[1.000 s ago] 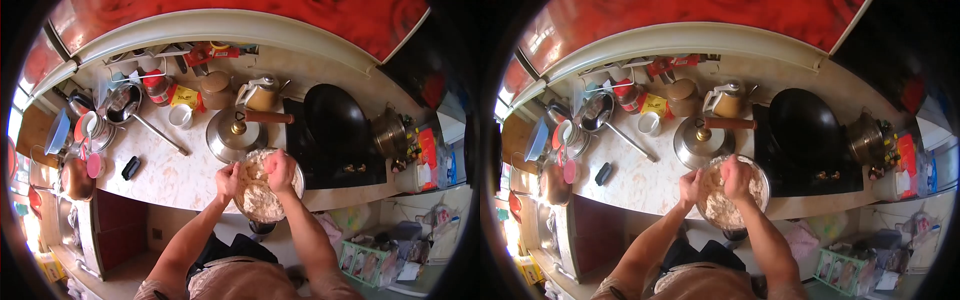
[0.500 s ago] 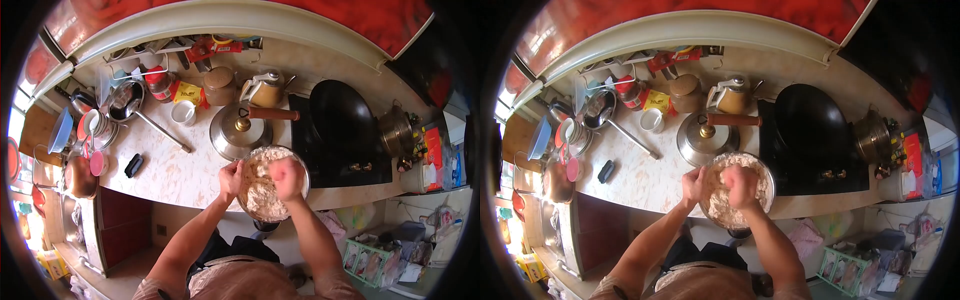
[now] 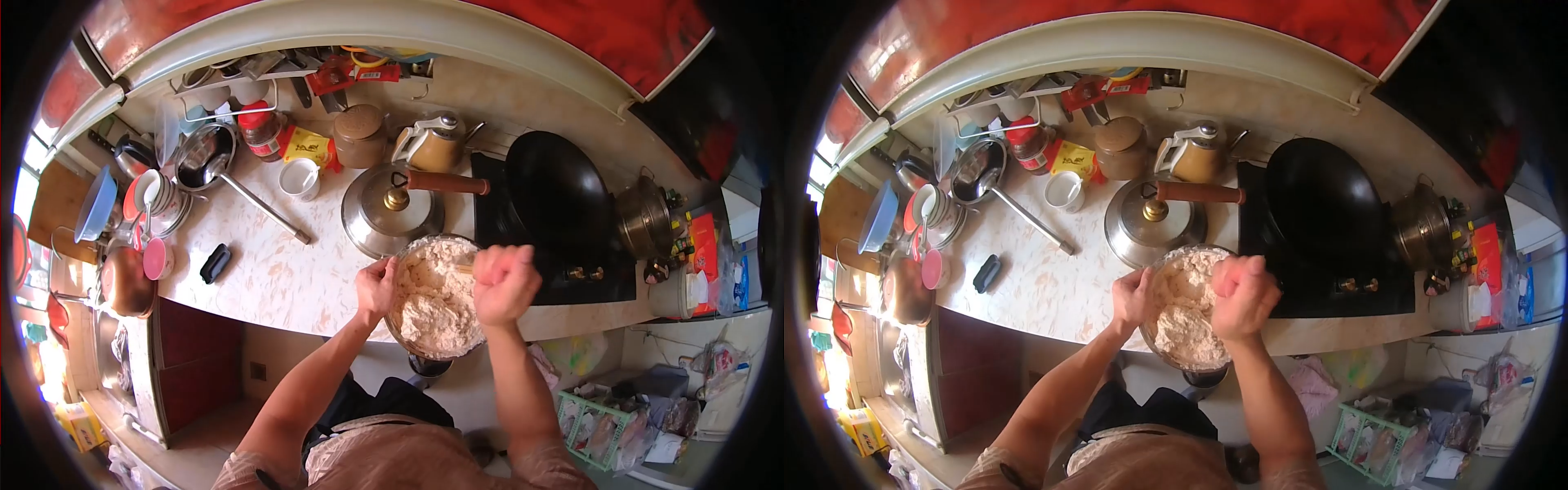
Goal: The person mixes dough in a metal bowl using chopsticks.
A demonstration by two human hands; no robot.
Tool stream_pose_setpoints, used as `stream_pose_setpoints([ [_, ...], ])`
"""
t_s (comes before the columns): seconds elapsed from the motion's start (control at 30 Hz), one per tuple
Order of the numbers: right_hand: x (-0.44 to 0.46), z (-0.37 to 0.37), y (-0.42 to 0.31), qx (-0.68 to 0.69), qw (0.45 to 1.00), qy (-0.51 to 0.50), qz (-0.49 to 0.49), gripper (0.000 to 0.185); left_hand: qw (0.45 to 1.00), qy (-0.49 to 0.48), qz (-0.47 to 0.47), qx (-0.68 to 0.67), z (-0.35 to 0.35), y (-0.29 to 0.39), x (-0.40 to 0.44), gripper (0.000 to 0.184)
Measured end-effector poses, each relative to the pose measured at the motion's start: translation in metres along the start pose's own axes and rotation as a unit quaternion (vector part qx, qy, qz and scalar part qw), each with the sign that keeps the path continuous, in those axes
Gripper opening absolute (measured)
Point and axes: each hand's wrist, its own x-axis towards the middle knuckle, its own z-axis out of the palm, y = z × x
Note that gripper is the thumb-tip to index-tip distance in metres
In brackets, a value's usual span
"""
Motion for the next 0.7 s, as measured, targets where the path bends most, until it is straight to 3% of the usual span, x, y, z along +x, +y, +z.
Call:
stream_pose_setpoints([
  [0.07,-0.016,-0.015,0.041,-0.131,0.991,-0.005,0.007,0.05,1.0,-0.005,-0.008,0.008,-0.001,-0.001,-0.004,0.029],
  [0.1,-0.015,-0.01,0.045,-0.077,0.997,-0.012,0.026,0.044,1.0,-0.003,-0.007,0.008,-0.001,-0.002,-0.001,0.029],
  [0.2,-0.013,-0.003,0.029,-0.104,0.993,-0.019,0.048,0.044,0.999,0.008,0.01,-0.03,0.006,-0.01,0.002,0.029],
  [0.27,-0.002,0.006,0.003,-0.021,1.0,0.018,0.011,0.047,0.999,-0.007,0.018,0.026,0.001,-0.019,0.003,0.029],
  [0.37,0.005,0.003,-0.004,-0.013,1.0,0.009,-0.01,0.047,1.0,-0.009,-0.006,-0.006,0.0,-0.011,0.0,0.029],
  [0.4,-0.002,0.002,0.019,-0.094,0.992,0.075,0.046,0.047,1.0,-0.007,-0.008,-0.005,0.0,-0.009,0.0,0.029],
  [0.47,-0.005,-0.013,0.046,-0.002,0.993,0.078,0.084,0.048,1.0,-0.007,0.0,-0.027,0.001,-0.007,-0.002,0.029],
  [0.53,-0.013,-0.01,0.034,-0.032,0.992,0.073,0.098,0.047,1.0,-0.002,0.022,-0.015,-0.001,-0.011,-0.004,0.029],
  [0.6,-0.005,-0.002,0.018,-0.067,0.996,0.03,0.053,0.047,0.998,0.006,0.054,-0.013,0.003,-0.008,0.006,0.029],
  [0.7,0.006,0.005,-0.014,-0.008,0.999,0.047,0.026,0.049,0.999,-0.013,-0.018,-0.033,0.002,-0.011,-0.001,0.029],
])
